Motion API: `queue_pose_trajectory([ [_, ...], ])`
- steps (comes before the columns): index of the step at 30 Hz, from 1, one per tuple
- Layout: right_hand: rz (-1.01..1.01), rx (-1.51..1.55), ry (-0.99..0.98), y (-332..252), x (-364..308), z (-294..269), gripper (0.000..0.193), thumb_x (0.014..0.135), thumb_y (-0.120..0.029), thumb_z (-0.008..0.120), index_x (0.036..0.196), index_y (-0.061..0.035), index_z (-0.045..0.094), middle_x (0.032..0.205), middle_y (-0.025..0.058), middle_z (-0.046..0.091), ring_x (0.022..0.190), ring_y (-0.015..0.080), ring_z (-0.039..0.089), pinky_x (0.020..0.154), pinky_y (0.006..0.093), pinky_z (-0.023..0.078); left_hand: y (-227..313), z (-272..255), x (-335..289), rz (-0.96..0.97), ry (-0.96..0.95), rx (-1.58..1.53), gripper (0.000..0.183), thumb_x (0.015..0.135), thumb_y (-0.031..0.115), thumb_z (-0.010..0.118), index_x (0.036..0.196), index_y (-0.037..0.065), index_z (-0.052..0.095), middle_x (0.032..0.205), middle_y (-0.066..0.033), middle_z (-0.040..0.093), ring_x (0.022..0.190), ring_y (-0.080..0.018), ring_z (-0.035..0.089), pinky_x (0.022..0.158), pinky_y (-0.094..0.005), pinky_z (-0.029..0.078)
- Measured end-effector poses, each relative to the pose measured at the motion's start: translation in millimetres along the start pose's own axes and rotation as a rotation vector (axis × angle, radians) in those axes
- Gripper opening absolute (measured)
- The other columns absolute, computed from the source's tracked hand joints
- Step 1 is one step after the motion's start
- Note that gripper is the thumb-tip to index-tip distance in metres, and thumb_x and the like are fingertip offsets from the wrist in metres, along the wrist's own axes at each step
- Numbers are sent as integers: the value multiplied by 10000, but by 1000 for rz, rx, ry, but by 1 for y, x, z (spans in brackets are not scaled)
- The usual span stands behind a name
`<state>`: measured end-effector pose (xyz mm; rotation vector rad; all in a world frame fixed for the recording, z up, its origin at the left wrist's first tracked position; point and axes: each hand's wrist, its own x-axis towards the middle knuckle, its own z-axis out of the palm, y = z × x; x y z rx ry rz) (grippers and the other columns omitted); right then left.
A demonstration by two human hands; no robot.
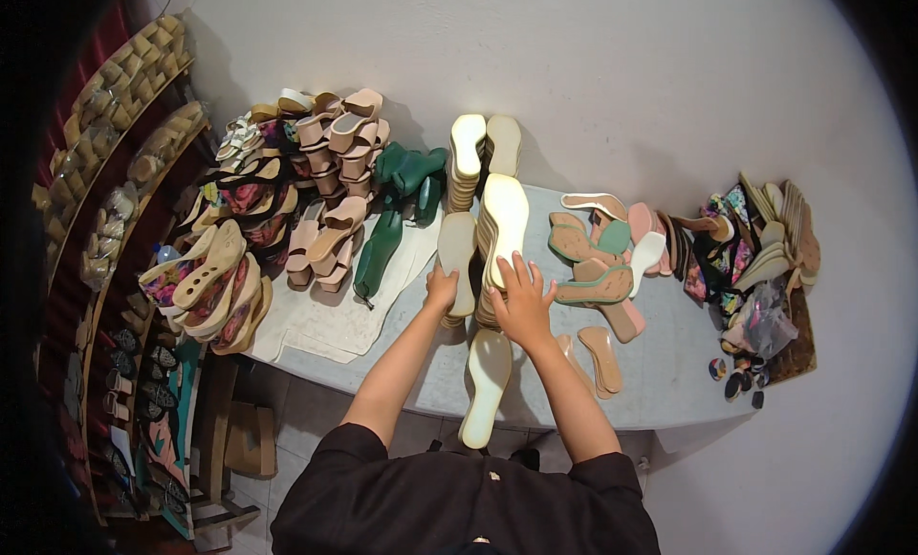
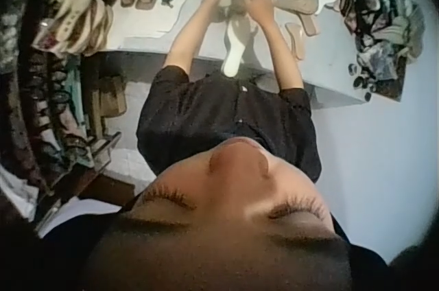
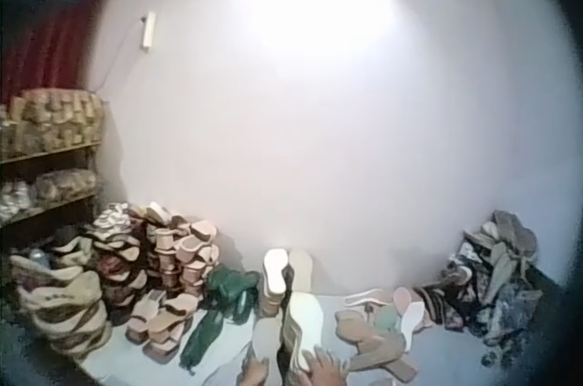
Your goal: Sorting and stacking various shoe insoles on a workshop table.
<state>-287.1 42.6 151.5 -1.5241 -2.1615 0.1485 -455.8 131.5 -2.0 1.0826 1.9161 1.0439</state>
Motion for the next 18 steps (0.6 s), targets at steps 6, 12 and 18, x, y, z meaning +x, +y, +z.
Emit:
queue_pose_trajectory([
  [6, 42, -19, 12, 10, 0, -5, 503, 838, -316, 498, 1310, -179, 391, 1399, 110, 310, 1268, 345, 268, 958, 646, 137, 44, -13, -45, 379, 156, 132, 635, 826, 331, 536, 1335, 22, 313, 1343, -259, 313, 1252, -387, 297, 1008, -465, 275],
  [12, 86, 44, -36, 2, 1, -9, 549, 839, -372, 499, 1334, -184, 351, 1416, 109, 285, 1290, 374, 221, 969, 655, 108, 39, -35, -58, 621, -163, 727, 556, 908, 353, 384, 1377, 73, 276, 1423, -151, 260, 1329, -349, 177, 998, -636, 134],
  [18, 49, 270, 167, 6, -14, -42, 552, 831, -417, 488, 1312, -168, 384, 1410, 113, 303, 1300, 362, 207, 982, 620, 91, 86, -48, -94, 593, 8, 258, 531, 924, 318, 360, 1383, 66, 269, 1444, -146, 230, 1357, -332, 113, 1038, -571, 23],
])
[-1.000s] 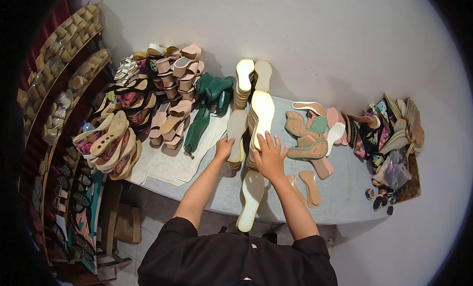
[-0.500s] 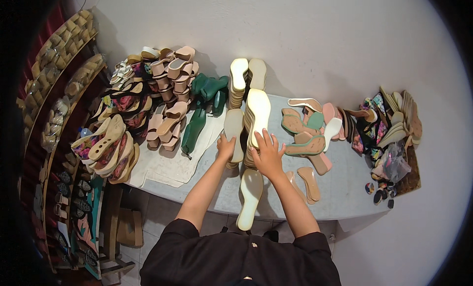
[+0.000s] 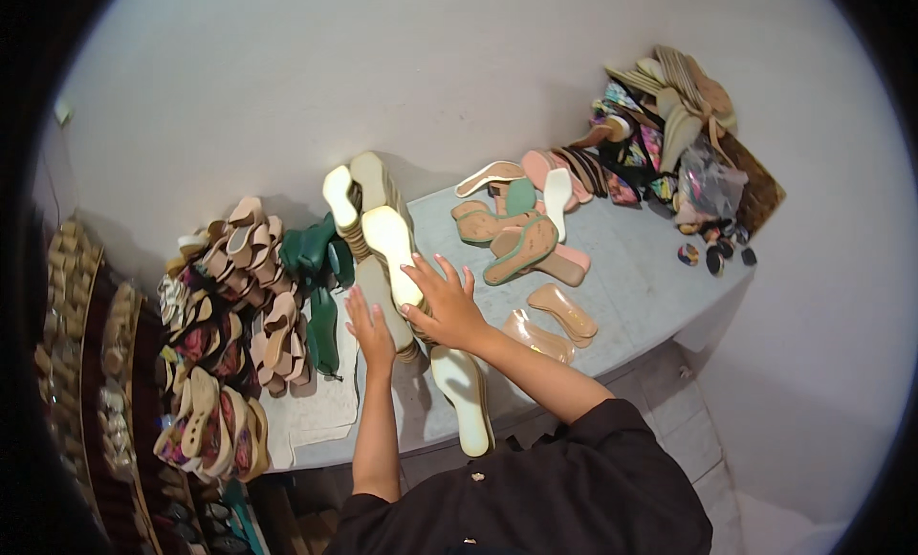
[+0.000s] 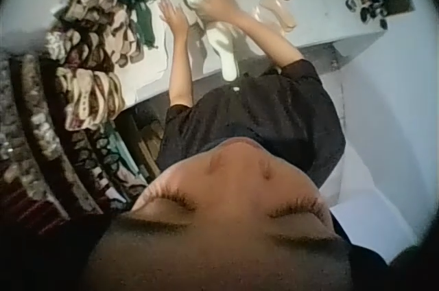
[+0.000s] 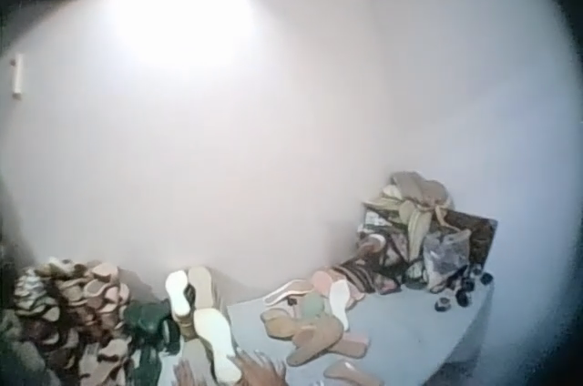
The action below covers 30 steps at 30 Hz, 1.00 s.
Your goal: Sorting and stacking various shoe insoles on a workshop table.
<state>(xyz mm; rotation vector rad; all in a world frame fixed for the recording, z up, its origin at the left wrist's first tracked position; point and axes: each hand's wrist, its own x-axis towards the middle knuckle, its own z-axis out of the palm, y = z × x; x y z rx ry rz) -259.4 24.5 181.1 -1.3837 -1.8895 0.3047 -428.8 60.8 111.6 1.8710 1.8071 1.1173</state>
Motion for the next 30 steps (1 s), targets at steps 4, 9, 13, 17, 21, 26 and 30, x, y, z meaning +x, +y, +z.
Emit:
queue_pose_trajectory([
  [4, -3, 112, 92, 23, -34, -19, 477, 825, -347, 528, 1249, -145, 449, 1377, 111, 349, 1289, 335, 237, 1004, 552, 119, 53, -27, -30, 208, 243, -247, 493, 905, 228, 385, 1351, 30, 318, 1437, -149, 249, 1357, -333, 114, 1061, -504, 35],
  [9, 199, 116, 254, 90, -81, -41, 363, 784, -248, 592, 1114, -103, 546, 1217, 120, 476, 1157, 305, 395, 991, 408, 242, 107, -32, -52, 282, 449, -426, 398, 844, 129, 399, 1197, -52, 429, 1381, -194, 307, 1342, -344, 146, 1065, -477, 117],
  [13, 339, 146, 465, 148, -100, -84, 287, 720, -134, 614, 999, -76, 585, 1056, 108, 553, 1031, 292, 478, 908, 382, 350, 143, -17, -58, 351, 522, -606, 324, 794, 105, 427, 1089, -24, 471, 1361, -200, 307, 1329, -337, 169, 1064, -472, 115],
  [17, 458, 100, 591, 205, -107, -138, 259, 702, -99, 605, 959, -66, 600, 1009, 100, 575, 1003, 285, 497, 887, 386, 376, 178, 15, -60, 399, 573, -637, 285, 765, 115, 449, 1020, -6, 484, 1338, -193, 319, 1312, -325, 202, 1060, -474, 122],
  [21, 472, 109, 612, 263, -112, -195, 254, 706, -98, 602, 959, -71, 600, 1015, 101, 573, 1006, 283, 496, 882, 379, 379, 222, 68, -60, 336, 588, -705, 293, 767, 120, 452, 1031, 3, 494, 1314, -178, 348, 1297, -320, 239, 1047, -448, 185],
  [26, 427, 95, 654, 333, -119, -265, 252, 701, -109, 611, 951, -81, 603, 978, 76, 589, 977, 265, 518, 869, 364, 384, 287, 152, -60, 341, 481, -642, 307, 764, 76, 452, 1058, 7, 506, 1302, -167, 371, 1301, -326, 237, 1051, -449, 174],
  [30, 474, 63, 681, 382, -110, -324, 250, 699, -118, 624, 942, -68, 601, 943, 75, 598, 944, 251, 539, 853, 344, 395, 331, 206, -54, 354, 326, -599, 315, 747, 47, 478, 1060, 28, 514, 1283, -162, 390, 1299, -347, 238, 1049, -459, 173],
])
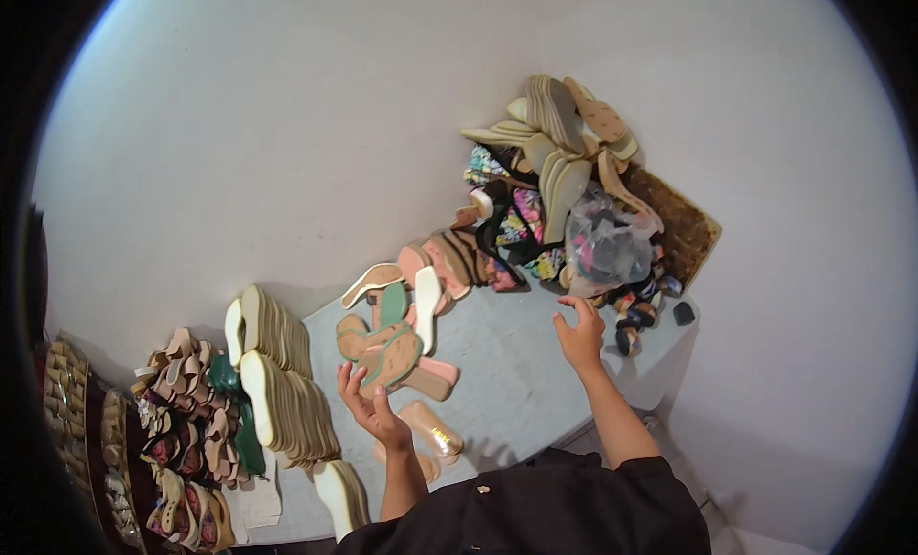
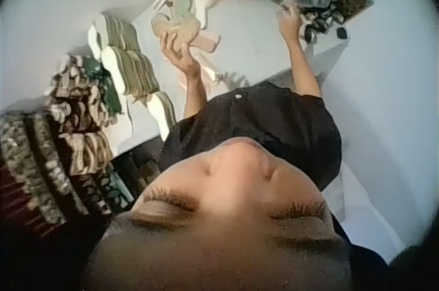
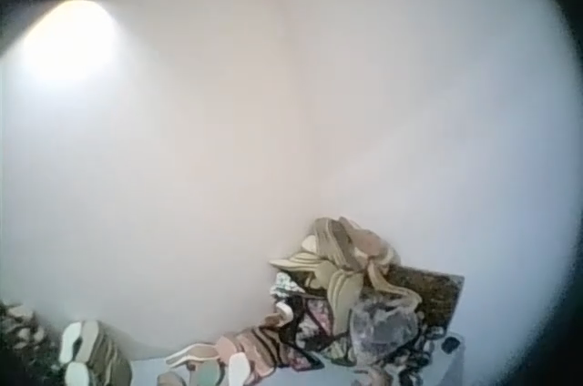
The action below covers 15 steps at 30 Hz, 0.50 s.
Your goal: Sorting and stacking various shoe insoles on a workshop table.
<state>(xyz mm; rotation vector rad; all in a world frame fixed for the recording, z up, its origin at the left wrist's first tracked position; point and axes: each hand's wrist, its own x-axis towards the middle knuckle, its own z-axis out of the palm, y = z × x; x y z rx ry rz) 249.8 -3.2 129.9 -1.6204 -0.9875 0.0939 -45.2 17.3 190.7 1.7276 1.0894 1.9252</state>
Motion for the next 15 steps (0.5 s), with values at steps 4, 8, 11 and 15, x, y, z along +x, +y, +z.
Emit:
queue_pose_trajectory([
  [4, -24, 15, 20, 17, 79, -18, 227, 730, -219, 636, 934, -126, 606, 917, 35, 609, 912, 210, 566, 906, 456, 297, 4, 52, 3, 158, -61, 317, 257, 739, 100, 530, 993, 77, 566, 1218, -139, 436, 1264, -359, 284, 1045, -529, 79],
  [8, -132, -226, -12, -11, 181, -2, 276, 751, -292, 626, 950, -105, 585, 974, 40, 598, 949, 224, 551, 940, 491, 229, -1, 92, 9, 184, -91, 231, 228, 735, 139, 556, 957, 97, 589, 1183, -126, 451, 1244, -350, 310, 1036, -554, 39],
  [11, -273, -414, 82, -4, 256, 33, 394, 754, -314, 626, 1075, -104, 537, 1092, 72, 559, 1043, 256, 508, 942, 515, 238, -4, 117, 18, 216, -201, 356, 230, 729, 82, 543, 957, 77, 572, 1145, -130, 472, 1187, -349, 357, 1032, -497, 142],
  [15, -145, -342, 224, -3, 327, 47, 639, 740, -390, 627, 1258, -96, 396, 1237, 143, 473, 1154, 312, 435, 955, 554, 249, -17, 137, 25, 187, -194, 287, 211, 726, 96, 565, 936, 92, 583, 1130, -123, 475, 1167, -337, 374, 1026, -511, 140],
])
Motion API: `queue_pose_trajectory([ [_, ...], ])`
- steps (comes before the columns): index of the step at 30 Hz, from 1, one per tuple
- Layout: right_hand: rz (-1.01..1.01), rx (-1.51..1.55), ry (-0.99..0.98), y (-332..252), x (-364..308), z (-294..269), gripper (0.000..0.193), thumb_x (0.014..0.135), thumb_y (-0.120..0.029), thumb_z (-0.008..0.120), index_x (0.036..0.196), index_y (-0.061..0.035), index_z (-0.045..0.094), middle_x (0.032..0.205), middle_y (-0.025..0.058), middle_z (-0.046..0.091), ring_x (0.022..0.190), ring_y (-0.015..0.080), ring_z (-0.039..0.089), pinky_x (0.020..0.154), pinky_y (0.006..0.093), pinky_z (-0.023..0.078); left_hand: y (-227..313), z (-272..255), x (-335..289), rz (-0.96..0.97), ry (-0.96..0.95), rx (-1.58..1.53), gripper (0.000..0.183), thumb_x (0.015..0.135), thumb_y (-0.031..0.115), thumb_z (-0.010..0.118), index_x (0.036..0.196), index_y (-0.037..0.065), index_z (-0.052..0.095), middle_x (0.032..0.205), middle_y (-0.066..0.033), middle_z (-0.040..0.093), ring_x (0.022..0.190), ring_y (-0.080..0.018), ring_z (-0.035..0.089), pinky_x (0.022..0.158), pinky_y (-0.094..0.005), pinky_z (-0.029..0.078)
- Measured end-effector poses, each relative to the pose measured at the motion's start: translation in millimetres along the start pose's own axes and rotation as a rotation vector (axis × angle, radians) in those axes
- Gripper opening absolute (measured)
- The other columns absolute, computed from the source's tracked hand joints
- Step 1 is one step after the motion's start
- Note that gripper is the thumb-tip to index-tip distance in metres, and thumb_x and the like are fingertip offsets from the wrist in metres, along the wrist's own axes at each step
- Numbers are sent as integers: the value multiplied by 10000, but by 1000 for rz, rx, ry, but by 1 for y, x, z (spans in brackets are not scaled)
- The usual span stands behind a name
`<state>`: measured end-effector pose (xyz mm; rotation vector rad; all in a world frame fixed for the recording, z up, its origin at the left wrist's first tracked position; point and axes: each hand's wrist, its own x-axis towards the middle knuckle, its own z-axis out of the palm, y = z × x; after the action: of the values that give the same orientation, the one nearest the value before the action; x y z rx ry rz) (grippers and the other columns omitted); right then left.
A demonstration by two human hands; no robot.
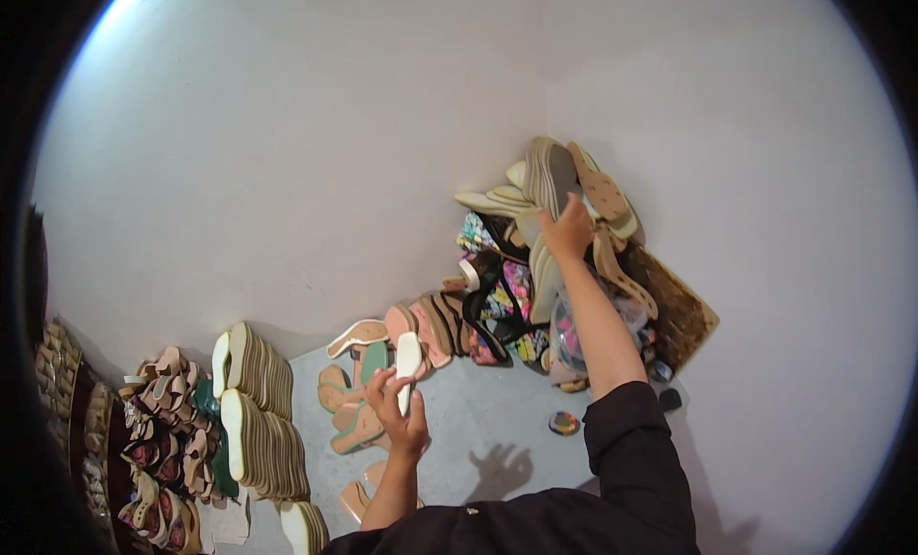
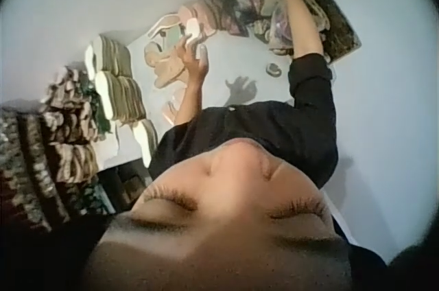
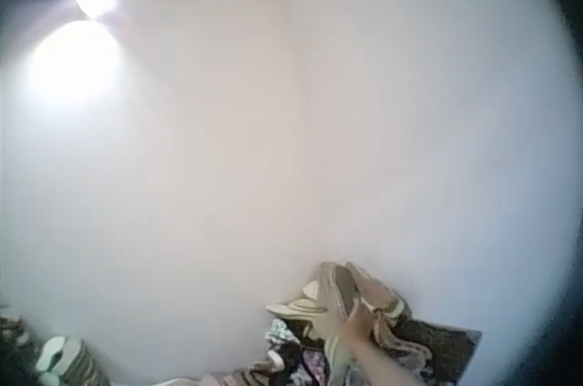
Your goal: Sorting and stacking various shoe insoles on a workshop table.
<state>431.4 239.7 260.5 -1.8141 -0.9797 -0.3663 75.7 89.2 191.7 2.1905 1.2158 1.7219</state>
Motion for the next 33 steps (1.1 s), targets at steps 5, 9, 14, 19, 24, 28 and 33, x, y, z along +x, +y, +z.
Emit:
queue_pose_trajectory([
  [5, 390, -89, -380, 22, 40, 11, 847, 693, -476, 629, 1358, -89, 275, 1348, 169, 380, 1226, 323, 384, 1005, 566, 201, -15, 13, -2, -7, -58, -4, 189, 721, 86, 571, 909, 78, 595, 1111, -125, 479, 1139, -332, 396, 1000, -461, 215],
  [9, 344, -23, -319, 7, 33, 9, 784, 663, -408, 658, 1313, -118, 329, 1185, 153, 527, 1114, 313, 483, 990, 552, 212, -30, 14, -8, -80, -35, -49, 183, 702, 81, 587, 883, 69, 604, 1058, -128, 505, 1069, -318, 430, 953, -440, 289],
  [14, 237, 73, -172, 8, 1, 2, 663, 612, -298, 690, 1196, -139, 420, 1085, 125, 577, 1012, 325, 535, 967, 512, 269, -24, 19, -3, -110, -59, -142, 168, 715, 75, 585, 881, 55, 605, 1050, -126, 514, 1047, -310, 440, 933, -398, 315],
  [19, 22, 398, -84, -12, -83, -26, 656, 572, -179, 737, 1153, -94, 443, 1072, 130, 567, 1024, 327, 527, 892, 358, 396, -20, 34, -1, -183, -120, -322, 176, 729, 83, 602, 902, 49, 601, 1058, -136, 517, 1024, -300, 461, 913, -392, 335],
  [24, -26, 747, -262, -20, -216, -49, 705, 556, -146, 780, 1163, -48, 435, 1095, 141, 515, 1049, 271, 499, 913, 356, 377, -19, 75, -2, -565, -355, -823, 551, 818, 262, 635, 1260, 58, 376, 1152, -105, 506, 1093, -210, 469, 892, -337, 383],
  [28, -37, 572, -522, -43, -293, -95, 619, 613, -147, 761, 1139, -24, 459, 1077, 134, 515, 1027, 259, 502, 908, 345, 378, -20, 76, -18, -932, -575, -1251, 570, 866, 383, 558, 1270, 41, 348, 1143, -122, 516, 1072, -226, 509, 869, -368, 449],
  [33, 101, 688, -518, -25, -340, -103, 443, 741, -105, 650, 1133, -8, 468, 1059, 128, 516, 999, 234, 510, 888, 332, 389, -4, 62, -55, -986, -491, -1342, 545, 891, 437, 479, 1222, 12, 397, 1109, -129, 529, 1009, -230, 544, 811, -361, 489],
])
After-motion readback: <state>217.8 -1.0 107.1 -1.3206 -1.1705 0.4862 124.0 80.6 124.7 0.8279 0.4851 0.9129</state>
